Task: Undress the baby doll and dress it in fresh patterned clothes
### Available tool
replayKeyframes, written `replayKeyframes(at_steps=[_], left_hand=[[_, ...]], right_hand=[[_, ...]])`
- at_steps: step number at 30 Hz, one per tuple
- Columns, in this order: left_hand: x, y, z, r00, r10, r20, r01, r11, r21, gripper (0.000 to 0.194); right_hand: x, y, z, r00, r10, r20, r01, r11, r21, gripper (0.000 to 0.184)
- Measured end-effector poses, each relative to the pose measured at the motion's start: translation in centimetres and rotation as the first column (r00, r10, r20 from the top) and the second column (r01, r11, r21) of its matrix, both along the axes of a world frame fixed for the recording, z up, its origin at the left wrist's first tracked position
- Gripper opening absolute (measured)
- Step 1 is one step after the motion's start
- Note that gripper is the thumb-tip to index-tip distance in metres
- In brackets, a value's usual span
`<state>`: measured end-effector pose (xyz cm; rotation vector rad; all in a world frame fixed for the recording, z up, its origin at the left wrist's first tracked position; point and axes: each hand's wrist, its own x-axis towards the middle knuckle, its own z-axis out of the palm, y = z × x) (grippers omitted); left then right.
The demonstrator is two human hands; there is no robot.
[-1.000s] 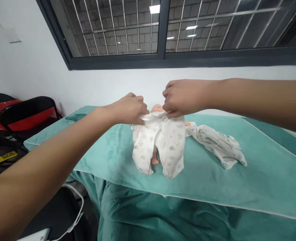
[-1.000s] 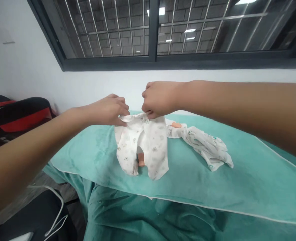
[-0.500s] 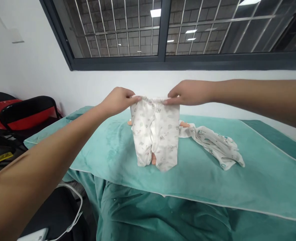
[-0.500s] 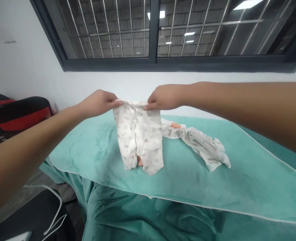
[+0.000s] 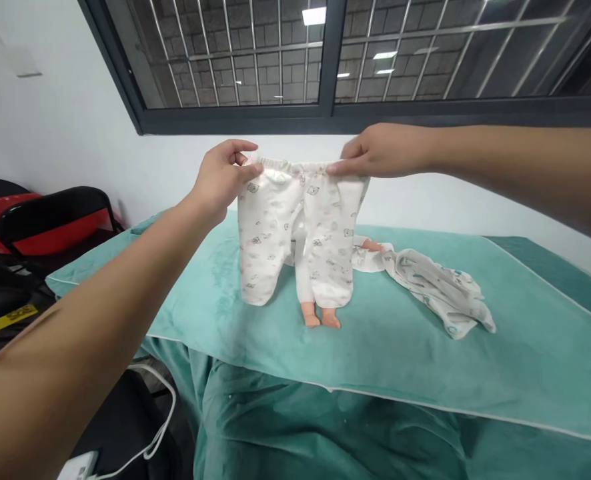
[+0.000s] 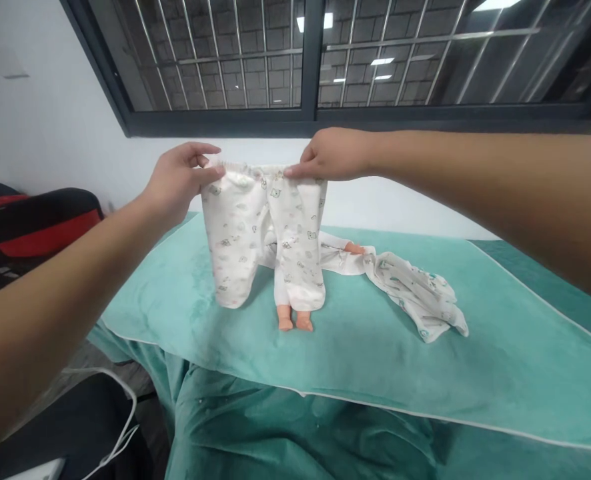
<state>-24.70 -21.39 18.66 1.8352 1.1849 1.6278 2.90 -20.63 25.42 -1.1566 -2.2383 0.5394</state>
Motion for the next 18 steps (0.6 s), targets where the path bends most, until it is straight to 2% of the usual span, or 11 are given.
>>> replayKeyframes(at_steps=[3, 5, 7, 11, 14, 18], left_hand=[[0.0, 0.0, -0.6, 1.0, 0.011, 0.025, -0.01, 0.999, -0.053, 0.019], [0.9, -0.3, -0.5, 0.997, -0.013, 0.073, 0.019, 0.996, -0.091, 0.011], [2.2, -0.9, -0.1, 0.989, -0.05, 0.14, 0.062, 0.995, -0.079, 0.008], [4.8, -2.3, 1.4, 0.962, -0.173, 0.211, 0.149, 0.981, 0.125, 0.011], [5.8, -3.2, 2.0, 0.958, -0.266, 0.109, 0.232, 0.939, 0.254, 0.012], [6.0, -3.7, 1.4, 0.945, -0.322, -0.054, 0.322, 0.896, 0.306, 0.019]], right_hand=[[-0.3, -1.3, -0.1, 0.982, -0.148, 0.114, 0.15, 0.989, -0.006, 0.034], [-1.1, -2.0, -0.1, 0.976, -0.213, 0.032, 0.215, 0.975, -0.051, 0.029], [-2.2, -2.3, -0.1, 0.966, -0.232, -0.113, 0.216, 0.967, -0.135, 0.021], [-4.3, -2.3, -0.3, 0.934, -0.174, -0.311, 0.102, 0.967, -0.234, 0.022], [-5.3, -2.4, -0.7, 0.948, -0.03, -0.317, -0.04, 0.977, -0.21, 0.025], [-5.8, -2.5, -1.3, 0.916, 0.056, -0.398, -0.153, 0.964, -0.216, 0.036]])
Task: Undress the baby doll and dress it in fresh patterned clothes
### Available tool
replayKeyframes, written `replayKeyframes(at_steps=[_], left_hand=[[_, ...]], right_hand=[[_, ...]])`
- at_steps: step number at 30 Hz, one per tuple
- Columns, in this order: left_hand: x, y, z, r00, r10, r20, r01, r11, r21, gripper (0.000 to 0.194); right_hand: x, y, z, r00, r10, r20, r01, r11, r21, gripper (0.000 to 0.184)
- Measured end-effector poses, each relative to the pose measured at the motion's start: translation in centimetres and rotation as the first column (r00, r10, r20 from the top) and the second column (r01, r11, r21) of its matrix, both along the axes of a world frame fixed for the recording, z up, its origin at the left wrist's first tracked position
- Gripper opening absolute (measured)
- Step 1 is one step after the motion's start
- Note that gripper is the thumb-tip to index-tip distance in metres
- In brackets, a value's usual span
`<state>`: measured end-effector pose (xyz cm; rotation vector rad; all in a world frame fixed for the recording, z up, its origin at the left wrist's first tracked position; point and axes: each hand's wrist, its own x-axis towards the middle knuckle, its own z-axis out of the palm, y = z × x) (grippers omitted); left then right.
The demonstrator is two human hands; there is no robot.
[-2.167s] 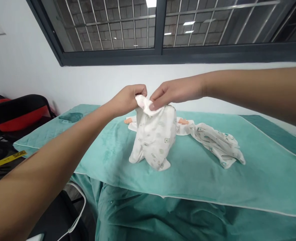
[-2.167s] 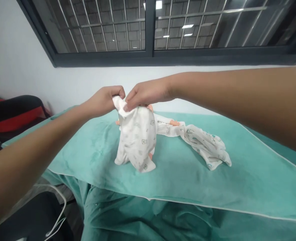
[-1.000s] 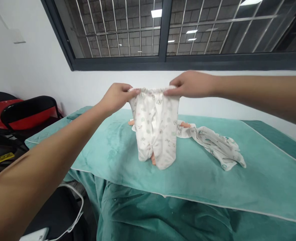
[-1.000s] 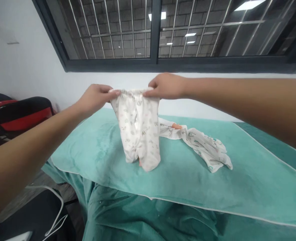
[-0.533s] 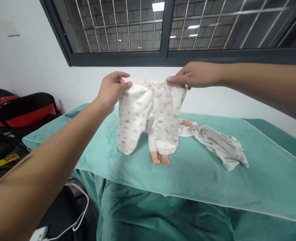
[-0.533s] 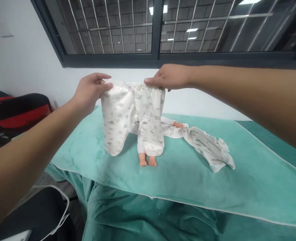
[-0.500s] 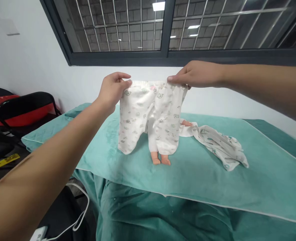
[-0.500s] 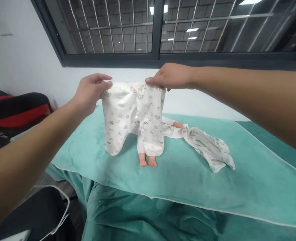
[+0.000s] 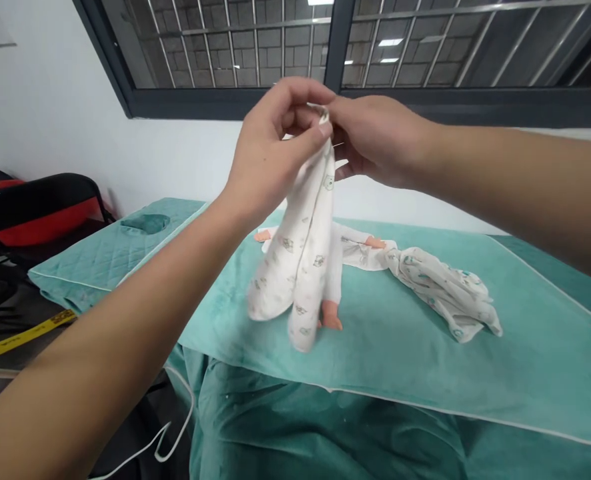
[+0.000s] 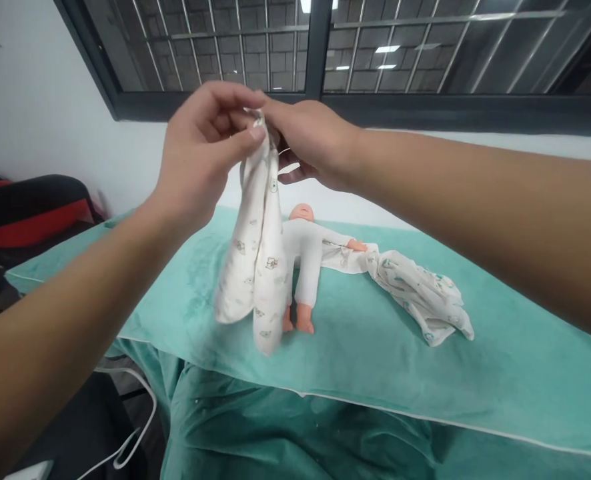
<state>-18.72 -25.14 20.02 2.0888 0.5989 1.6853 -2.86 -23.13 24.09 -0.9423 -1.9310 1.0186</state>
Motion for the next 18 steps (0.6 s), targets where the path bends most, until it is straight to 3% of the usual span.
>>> replayKeyframes(at_steps=[3, 7, 11, 14, 18], left_hand=[[0.1, -0.5, -1.0, 0.991, 0.097, -0.088, -0.099, 0.995, -0.02, 0.036], [0.1, -1.2, -2.1, 0.967, 0.208, -0.147, -0.219, 0.973, -0.067, 0.058], [-0.2, -1.0, -2.9, 0.966, 0.235, -0.107, -0.246, 0.964, -0.105, 0.06], [-0.4, -0.6, -3.4, 0.977, 0.183, -0.105, -0.199, 0.965, -0.172, 0.059], [-0.5, -0.2, -4.3, 0.992, 0.111, -0.064, -0.125, 0.952, -0.278, 0.057]], right_hand=[[0.0, 0.0, -0.4, 0.997, 0.068, 0.025, -0.067, 0.997, -0.023, 0.054], [0.1, -0.4, -0.1, 0.967, 0.182, 0.179, -0.181, 0.983, -0.019, 0.044], [0.3, -0.9, 0.3, 0.959, 0.075, 0.273, -0.088, 0.995, 0.036, 0.035], [0.4, -0.9, 0.0, 0.947, -0.028, 0.319, 0.009, 0.998, 0.061, 0.031], [0.6, -0.3, -0.8, 0.948, -0.043, 0.316, 0.008, 0.994, 0.11, 0.029]])
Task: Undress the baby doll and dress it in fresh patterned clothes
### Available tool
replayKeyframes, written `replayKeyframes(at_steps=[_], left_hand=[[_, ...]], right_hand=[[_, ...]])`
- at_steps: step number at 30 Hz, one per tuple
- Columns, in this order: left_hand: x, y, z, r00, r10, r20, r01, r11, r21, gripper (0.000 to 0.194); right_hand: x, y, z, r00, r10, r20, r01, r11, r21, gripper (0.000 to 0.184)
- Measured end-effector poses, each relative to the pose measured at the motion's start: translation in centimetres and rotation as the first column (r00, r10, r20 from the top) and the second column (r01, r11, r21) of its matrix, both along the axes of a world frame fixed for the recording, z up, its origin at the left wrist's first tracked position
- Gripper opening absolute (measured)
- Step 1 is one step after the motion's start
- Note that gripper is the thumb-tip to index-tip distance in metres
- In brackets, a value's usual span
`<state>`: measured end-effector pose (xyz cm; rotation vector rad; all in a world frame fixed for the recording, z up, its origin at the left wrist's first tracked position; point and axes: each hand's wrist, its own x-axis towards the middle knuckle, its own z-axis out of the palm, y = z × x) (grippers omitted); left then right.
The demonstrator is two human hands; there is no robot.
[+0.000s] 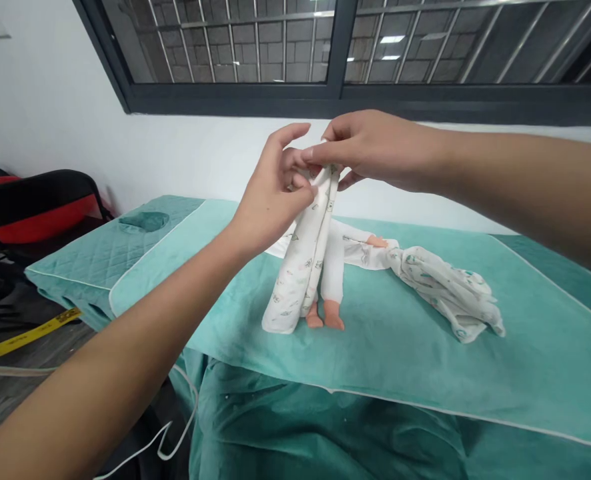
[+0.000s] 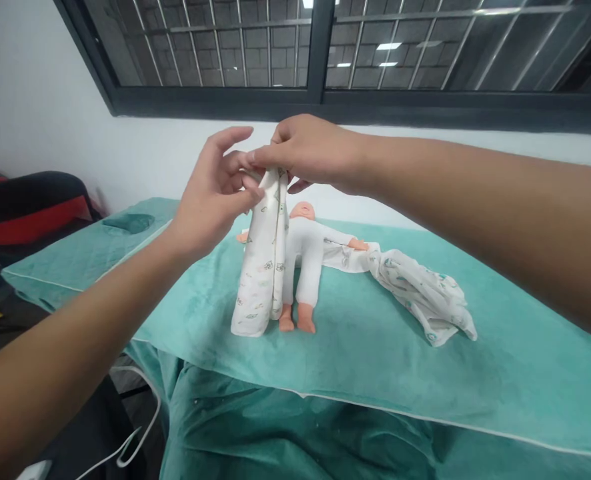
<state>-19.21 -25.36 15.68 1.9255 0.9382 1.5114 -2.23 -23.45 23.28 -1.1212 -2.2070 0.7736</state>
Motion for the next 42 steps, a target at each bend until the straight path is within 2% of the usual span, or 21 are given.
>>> replayKeyframes(at_steps=[3, 6, 7, 9, 11, 13, 16, 18, 20, 23, 26, 29, 31, 33, 34, 37, 39, 41, 42], left_hand=[[-0.3, 0.3, -1.3, 0.996, 0.056, 0.076, -0.054, 0.998, -0.023, 0.054], [-0.5, 0.7, -3.2, 0.971, 0.141, 0.195, -0.132, 0.99, -0.058, 0.063], [-0.6, 0.8, -3.9, 0.968, 0.111, 0.224, -0.091, 0.991, -0.099, 0.065], [-0.6, 0.8, -5.4, 0.962, -0.037, 0.269, 0.099, 0.97, -0.22, 0.062], [-0.6, 0.7, -6.8, 0.929, -0.177, 0.324, 0.29, 0.894, -0.343, 0.055], [-0.8, 0.4, -7.8, 0.9, -0.224, 0.374, 0.381, 0.822, -0.424, 0.048], [-1.3, -0.1, -8.1, 0.878, -0.21, 0.431, 0.414, 0.784, -0.462, 0.042], [-1.6, -0.5, -7.6, 0.878, -0.197, 0.436, 0.403, 0.798, -0.449, 0.042], [-1.7, -1.0, -6.5, 0.902, -0.206, 0.379, 0.37, 0.819, -0.438, 0.041], [-1.5, -1.7, -5.1, 0.93, -0.249, 0.271, 0.349, 0.83, -0.434, 0.043], [-1.6, -1.8, -5.3, 0.93, -0.265, 0.256, 0.358, 0.814, -0.458, 0.048], [-2.1, -1.8, -7.8, 0.919, -0.337, 0.206, 0.392, 0.723, -0.569, 0.05], [-2.4, -2.0, -10.5, 0.909, -0.365, 0.201, 0.402, 0.64, -0.655, 0.048], [-2.6, -2.1, -13.4, 0.925, -0.271, 0.266, 0.377, 0.578, -0.724, 0.045], [-2.7, -2.1, -14.8, 0.938, -0.164, 0.305, 0.343, 0.558, -0.756, 0.045], [-2.8, -1.5, -17.7, 0.909, 0.131, 0.397, 0.283, 0.506, -0.815, 0.044], [-3.0, -0.7, -18.8, 0.869, 0.227, 0.441, 0.296, 0.476, -0.828, 0.04], [-3.4, 0.2, -19.4, 0.825, 0.256, 0.504, 0.355, 0.459, -0.815, 0.036], [-3.7, 0.5, -19.7, 0.803, 0.26, 0.537, 0.388, 0.456, -0.801, 0.037]], right_hand=[[0.1, 0.1, -0.3, 0.999, -0.022, -0.047, 0.026, 0.996, 0.084, 0.022], [0.0, -0.4, 0.1, 0.994, 0.015, -0.112, -0.004, 0.995, 0.101, 0.017], [0.0, -0.6, 0.3, 0.989, 0.057, -0.139, -0.044, 0.994, 0.099, 0.016], [0.0, -0.8, 0.7, 0.968, 0.151, -0.199, -0.13, 0.985, 0.114, 0.016], [0.2, -0.7, 1.0, 0.949, 0.214, -0.229, -0.188, 0.973, 0.133, 0.016], [0.8, -0.4, 1.3, 0.946, 0.23, -0.229, -0.199, 0.968, 0.152, 0.015], [2.5, 0.4, 1.5, 0.965, 0.183, -0.187, -0.156, 0.976, 0.154, 0.017], [3.6, 0.8, 1.3, 0.987, 0.117, -0.111, -0.109, 0.991, 0.078, 0.021], [4.4, 1.1, 0.7, 0.997, 0.077, -0.002, -0.078, 0.996, -0.04, 0.024], [4.4, 1.4, -0.7, 0.989, 0.088, 0.121, -0.071, 0.988, -0.137, 0.03], [3.3, 2.0, -2.0, 0.993, 0.059, 0.103, -0.052, 0.996, -0.069, 0.035], [2.3, 3.4, -2.8, 0.996, -0.067, 0.054, 0.06, 0.99, 0.127, 0.03], [1.9, 5.1, -3.6, 0.977, -0.186, 0.105, 0.149, 0.946, 0.289, 0.026], [1.5, 7.0, -4.8, 0.935, -0.296, 0.198, 0.188, 0.882, 0.432, 0.025], [1.2, 7.9, -5.6, 0.911, -0.335, 0.24, 0.189, 0.857, 0.48, 0.026], [-0.5, 9.2, -8.8, 0.876, -0.37, 0.309, 0.169, 0.836, 0.522, 0.031], [-2.3, 8.5, -11.6, 0.892, -0.308, 0.332, 0.119, 0.866, 0.485, 0.031], [-4.2, 6.5, -14.7, 0.909, -0.149, 0.39, -0.014, 0.923, 0.385, 0.033], [-4.9, 5.2, -16.2, 0.895, -0.035, 0.445, -0.105, 0.952, 0.286, 0.037]])
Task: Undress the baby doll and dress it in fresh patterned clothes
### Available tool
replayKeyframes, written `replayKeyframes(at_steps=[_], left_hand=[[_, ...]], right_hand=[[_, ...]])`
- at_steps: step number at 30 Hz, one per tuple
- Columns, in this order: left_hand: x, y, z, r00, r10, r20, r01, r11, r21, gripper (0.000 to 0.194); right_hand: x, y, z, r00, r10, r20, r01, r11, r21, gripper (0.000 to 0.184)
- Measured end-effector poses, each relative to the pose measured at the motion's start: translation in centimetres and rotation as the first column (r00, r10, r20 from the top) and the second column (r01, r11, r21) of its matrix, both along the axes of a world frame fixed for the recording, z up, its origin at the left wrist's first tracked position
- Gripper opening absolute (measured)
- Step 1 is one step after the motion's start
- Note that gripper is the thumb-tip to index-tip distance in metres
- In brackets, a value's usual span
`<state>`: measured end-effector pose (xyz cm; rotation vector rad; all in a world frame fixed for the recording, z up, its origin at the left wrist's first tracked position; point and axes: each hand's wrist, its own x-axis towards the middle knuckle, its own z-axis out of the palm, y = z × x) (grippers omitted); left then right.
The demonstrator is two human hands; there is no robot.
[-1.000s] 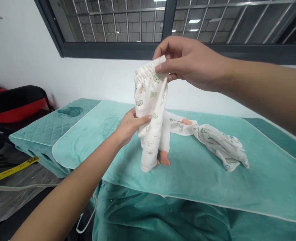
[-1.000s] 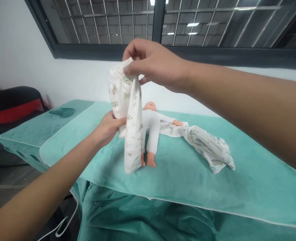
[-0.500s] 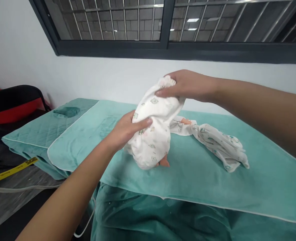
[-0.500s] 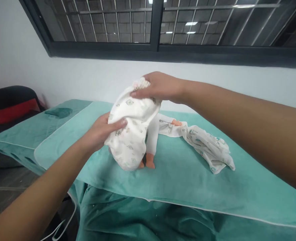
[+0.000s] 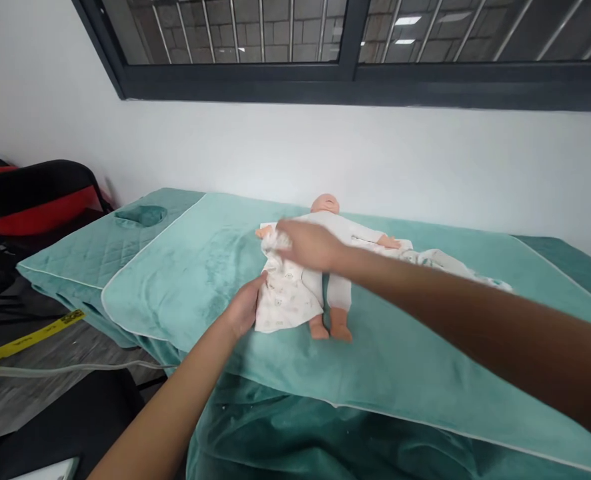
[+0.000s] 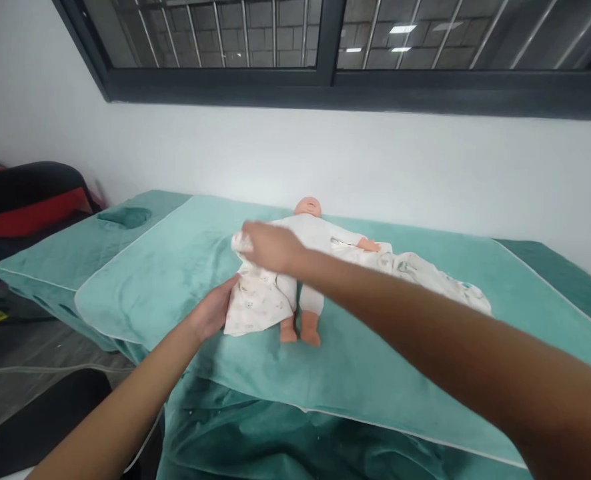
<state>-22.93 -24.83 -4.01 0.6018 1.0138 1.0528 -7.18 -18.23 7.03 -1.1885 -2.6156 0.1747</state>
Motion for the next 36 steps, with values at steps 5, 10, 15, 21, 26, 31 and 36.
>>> replayKeyframes(at_steps=[5, 10, 15, 21, 26, 31, 36], left_hand=[[-1.2, 0.8, -1.7, 1.0, 0.02, -0.014, -0.02, 0.999, 0.029, 0.049], [-2.4, 2.0, -2.2, 0.838, 0.231, -0.495, -0.148, 0.968, 0.202, 0.059], [-3.0, 4.5, 0.6, 0.528, 0.487, -0.696, -0.127, 0.855, 0.502, 0.052], [3.3, 8.3, 2.0, 0.922, 0.001, -0.386, 0.064, 0.986, 0.156, 0.039], [8.0, 11.3, -0.3, 0.974, -0.226, -0.016, 0.226, 0.974, 0.001, 0.042], [8.0, 13.7, 0.3, 0.97, -0.218, 0.107, 0.216, 0.976, 0.026, 0.055], [2.9, 16.2, 3.5, 0.974, -0.216, 0.063, 0.211, 0.974, 0.082, 0.056]], right_hand=[[-0.4, -3.8, -5.2, 0.918, 0.369, 0.146, -0.259, 0.837, -0.482, 0.043], [4.2, 1.6, -5.1, 0.995, 0.031, -0.091, -0.062, 0.928, -0.367, 0.032], [10.0, 10.0, -6.1, 0.871, -0.448, -0.203, 0.414, 0.89, -0.191, 0.051], [12.6, 17.7, -8.4, 0.8, -0.58, -0.153, 0.503, 0.788, -0.356, 0.079], [13.1, 21.7, -8.3, 0.814, -0.576, -0.069, 0.461, 0.715, -0.525, 0.083], [14.2, 24.0, -7.1, 0.909, -0.391, -0.146, 0.15, 0.631, -0.761, 0.072], [10.6, 26.9, -4.6, 0.92, -0.346, -0.185, 0.064, 0.597, -0.8, 0.07]])
